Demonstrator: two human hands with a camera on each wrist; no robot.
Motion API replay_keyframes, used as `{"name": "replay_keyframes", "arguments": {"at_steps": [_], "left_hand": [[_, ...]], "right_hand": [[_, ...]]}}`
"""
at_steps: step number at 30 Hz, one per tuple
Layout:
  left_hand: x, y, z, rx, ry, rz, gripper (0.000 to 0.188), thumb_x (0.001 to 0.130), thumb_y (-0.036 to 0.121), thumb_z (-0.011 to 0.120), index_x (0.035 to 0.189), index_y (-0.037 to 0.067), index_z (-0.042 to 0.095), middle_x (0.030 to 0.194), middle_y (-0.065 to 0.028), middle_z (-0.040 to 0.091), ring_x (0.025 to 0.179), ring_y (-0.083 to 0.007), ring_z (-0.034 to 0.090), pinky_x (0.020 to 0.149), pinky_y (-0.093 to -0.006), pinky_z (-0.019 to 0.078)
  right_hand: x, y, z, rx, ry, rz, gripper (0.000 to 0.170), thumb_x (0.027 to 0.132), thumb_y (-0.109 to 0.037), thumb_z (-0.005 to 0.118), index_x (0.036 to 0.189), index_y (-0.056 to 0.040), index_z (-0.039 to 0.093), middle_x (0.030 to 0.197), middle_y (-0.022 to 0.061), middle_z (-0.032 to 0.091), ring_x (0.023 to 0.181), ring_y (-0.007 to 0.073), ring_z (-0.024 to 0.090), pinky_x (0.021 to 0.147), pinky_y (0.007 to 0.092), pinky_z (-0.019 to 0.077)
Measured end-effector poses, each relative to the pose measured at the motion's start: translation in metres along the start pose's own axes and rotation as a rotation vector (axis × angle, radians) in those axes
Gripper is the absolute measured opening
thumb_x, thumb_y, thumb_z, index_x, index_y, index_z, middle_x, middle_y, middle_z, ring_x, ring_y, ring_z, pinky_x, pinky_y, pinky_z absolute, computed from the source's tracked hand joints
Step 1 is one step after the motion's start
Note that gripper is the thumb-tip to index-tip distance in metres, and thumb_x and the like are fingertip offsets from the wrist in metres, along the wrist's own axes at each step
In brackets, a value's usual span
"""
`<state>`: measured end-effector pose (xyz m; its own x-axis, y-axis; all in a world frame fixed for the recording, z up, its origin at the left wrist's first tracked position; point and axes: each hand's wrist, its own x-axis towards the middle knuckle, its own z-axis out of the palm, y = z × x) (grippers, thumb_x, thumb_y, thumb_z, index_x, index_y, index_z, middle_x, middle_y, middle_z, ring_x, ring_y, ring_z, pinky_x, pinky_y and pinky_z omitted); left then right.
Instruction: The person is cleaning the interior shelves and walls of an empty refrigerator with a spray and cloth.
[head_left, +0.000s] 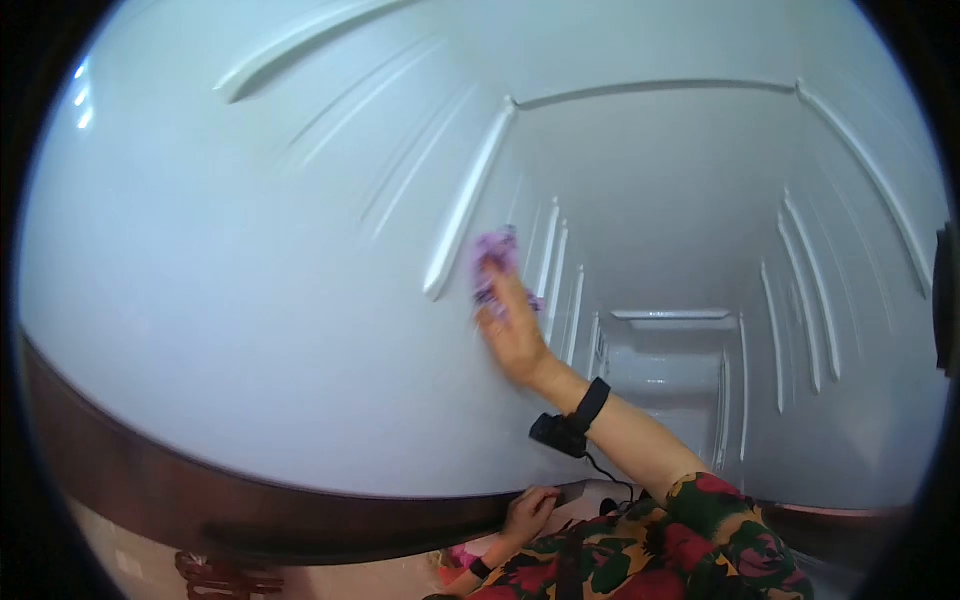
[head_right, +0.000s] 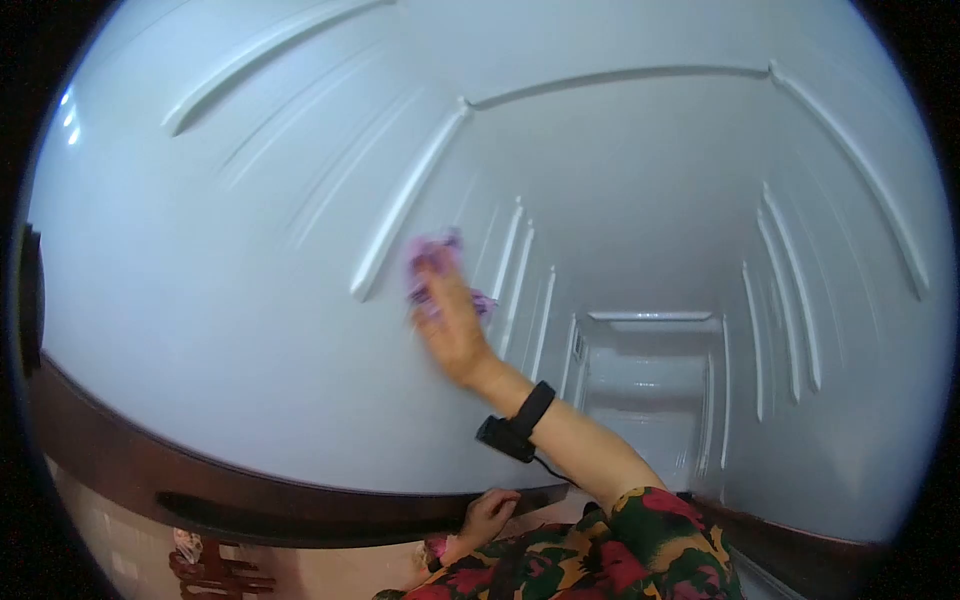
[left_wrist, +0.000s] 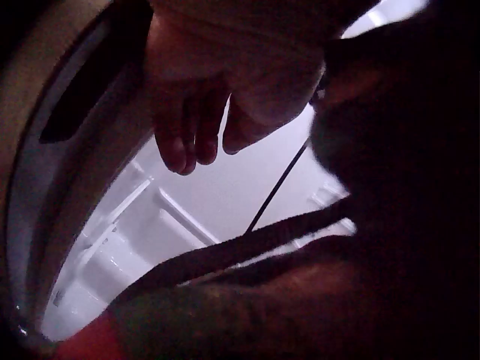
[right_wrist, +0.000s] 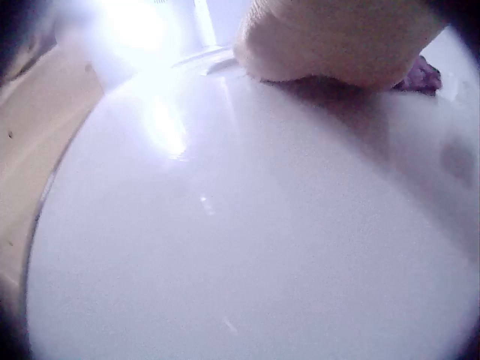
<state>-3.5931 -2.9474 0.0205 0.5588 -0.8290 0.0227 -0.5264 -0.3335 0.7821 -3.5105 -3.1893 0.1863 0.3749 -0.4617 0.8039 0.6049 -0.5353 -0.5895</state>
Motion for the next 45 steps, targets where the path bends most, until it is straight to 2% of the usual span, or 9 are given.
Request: {"name": "replay_keyframes", "arguments": {"at_steps": [4,6,13,17,22,36,38,42,45], "left_hand": [[-0.002,0.003,-0.010,0.044,-0.031,0.011,0.016,0.082,0.013,0.055,0.095,0.004,0.060,0.086,-0.0120,0.059,0.072,-0.0231,0.059,0.063,-0.0292,0.0458],[0.000,0.000,-0.014,0.051,-0.035,0.097,0.017,0.082,0.014,0.055,0.095,0.004,0.060,0.087,-0.0119,0.059,0.073,-0.0245,0.059,0.064,-0.0306,0.0460],[-0.002,0.000,-0.014,-0.005,-0.019,0.056,0.019,0.081,0.014,0.056,0.097,0.003,0.060,0.089,-0.0129,0.060,0.078,-0.0269,0.060,0.068,-0.0316,0.0470],[-0.010,-0.019,-0.005,0.050,0.034,0.099,0.017,0.080,0.014,0.058,0.094,0.005,0.061,0.090,-0.0137,0.061,0.082,-0.0297,0.060,0.071,-0.0360,0.0477],[-0.013,-0.013,0.000,0.107,0.147,0.192,0.014,0.078,0.014,0.061,0.090,0.007,0.063,0.087,-0.0118,0.061,0.080,-0.0297,0.060,0.068,-0.0355,0.0483],[0.007,0.022,0.005,-0.408,0.080,-0.031,0.029,0.080,0.004,0.058,0.109,0.002,0.055,0.093,-0.0101,0.061,0.084,-0.0193,0.059,0.075,-0.0297,0.0459],[0.023,0.027,0.001,-0.437,-0.043,-0.009,0.038,0.086,0.015,0.055,0.121,0.004,0.045,0.105,-0.0113,0.058,0.094,-0.0218,0.056,0.084,-0.0337,0.0438],[0.073,0.084,0.011,-1.541,-0.069,-0.244,0.061,0.090,0.050,0.038,0.129,0.005,0.034,0.125,-0.0104,0.045,0.117,-0.0244,0.042,0.095,-0.0397,0.0381],[0.111,0.121,0.027,-1.733,-0.099,-0.416,0.052,0.093,0.044,0.032,0.129,0.005,0.033,0.129,-0.0112,0.040,0.115,-0.0285,0.043,0.090,-0.0428,0.0412]], "right_hand": [[-0.015,-0.019,0.000,0.109,-0.076,0.291,0.050,0.086,-0.015,0.048,0.129,0.0051,0.032,0.134,0.0201,0.032,0.127,0.0317,0.029,0.103,0.0383,0.0207],[-0.040,-0.043,0.018,-0.005,-0.077,-0.157,0.052,0.086,-0.019,0.049,0.130,0.0035,0.034,0.134,0.0210,0.033,0.126,0.0384,0.029,0.103,0.0439,0.0199],[-0.014,-0.068,0.014,0.017,-0.322,-0.623,0.048,0.085,-0.017,0.050,0.128,0.0010,0.037,0.132,0.0252,0.033,0.127,0.0384,0.029,0.104,0.0450,0.0206],[0.023,-0.006,0.002,0.045,0.039,0.116,0.050,0.090,-0.022,0.045,0.130,0.0051,0.031,0.132,0.0238,0.035,0.126,0.0329,0.030,0.104,0.0371,0.0225],[0.080,0.057,-0.009,0.219,0.229,0.381,0.050,0.089,-0.022,0.049,0.128,0.0051,0.034,0.127,0.0188,0.041,0.120,0.0274,0.038,0.102,0.0338,0.0260],[0.001,-0.106,0.029,0.098,0.083,-0.226,0.036,0.076,0.001,0.055,0.112,-0.0039,0.052,0.115,0.0149,0.048,0.115,0.0294,0.041,0.098,0.0380,0.0291],[-0.034,-0.082,0.000,0.314,-0.098,-0.087,0.031,0.077,0.001,0.054,0.108,-0.0034,0.053,0.113,0.0132,0.050,0.109,0.0250,0.046,0.095,0.0347,0.0336],[-0.093,-0.049,-0.079,0.481,0.118,0.975,0.022,0.081,-0.005,0.050,0.102,-0.0021,0.054,0.104,0.0047,0.054,0.095,0.0103,0.049,0.083,0.0253,0.0396],[-0.140,-0.025,-0.107,0.200,0.258,1.019,0.027,0.076,-0.006,0.051,0.102,-0.0031,0.054,0.101,0.0075,0.055,0.094,0.0167,0.052,0.083,0.0301,0.0407]]}}
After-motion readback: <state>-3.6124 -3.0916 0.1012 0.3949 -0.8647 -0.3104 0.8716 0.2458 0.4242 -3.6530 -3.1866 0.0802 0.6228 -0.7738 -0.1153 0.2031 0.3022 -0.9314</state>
